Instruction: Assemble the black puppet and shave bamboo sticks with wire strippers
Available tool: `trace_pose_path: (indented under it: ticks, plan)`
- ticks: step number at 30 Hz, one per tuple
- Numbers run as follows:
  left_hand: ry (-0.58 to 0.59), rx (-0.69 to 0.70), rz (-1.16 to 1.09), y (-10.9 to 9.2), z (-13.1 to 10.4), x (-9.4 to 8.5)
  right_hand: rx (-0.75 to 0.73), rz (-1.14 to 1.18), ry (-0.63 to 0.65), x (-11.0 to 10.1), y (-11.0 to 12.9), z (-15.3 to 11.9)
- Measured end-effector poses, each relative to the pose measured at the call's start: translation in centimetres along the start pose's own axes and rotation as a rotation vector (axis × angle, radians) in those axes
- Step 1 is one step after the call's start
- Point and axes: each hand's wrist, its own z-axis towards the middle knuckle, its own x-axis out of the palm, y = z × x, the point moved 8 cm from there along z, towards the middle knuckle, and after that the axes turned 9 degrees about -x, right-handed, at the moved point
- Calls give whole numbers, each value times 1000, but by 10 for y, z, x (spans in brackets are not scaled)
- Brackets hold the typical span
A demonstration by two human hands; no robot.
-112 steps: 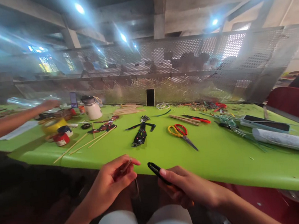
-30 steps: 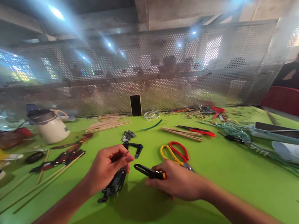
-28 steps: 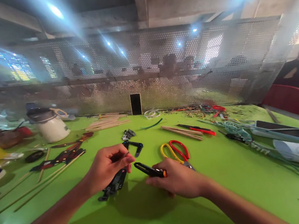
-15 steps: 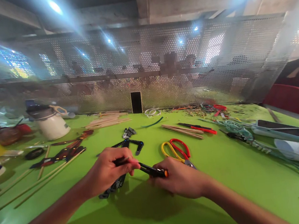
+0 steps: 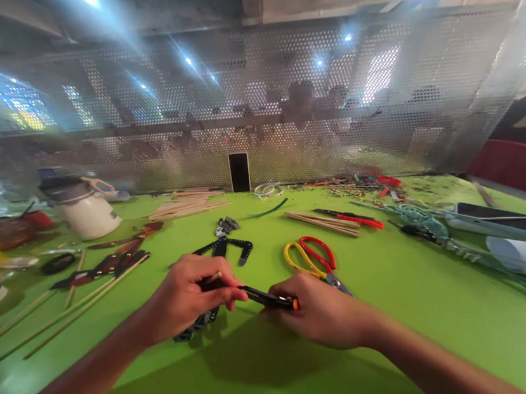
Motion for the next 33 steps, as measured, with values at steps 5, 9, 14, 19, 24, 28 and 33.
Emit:
trace_pose_path:
  ticks: [5,9,14,19,24,28,33]
  plan:
    - [-16,-30,-8,1,1,0,24,9,-1,-1,3,0]
    - [-22,-69,-75,-1,2,-1,73,156,7,5,-5,-2]
    - [-42,-20,-69,-12,1,-4,123,397,5,13,-16,-6]
    - [-47,-4,18,-14,-1,-5,123,482,25,15,-15,-6]
    - [-28,-14,43,-15,0,-5,127,499,25,16,-14,-6]
    - [-11,-13,57,-15,1,-5,130,477,38,16,-12,-5]
    - [-24,7,122,-16,0,-6,137,323,27,11,-6,-5]
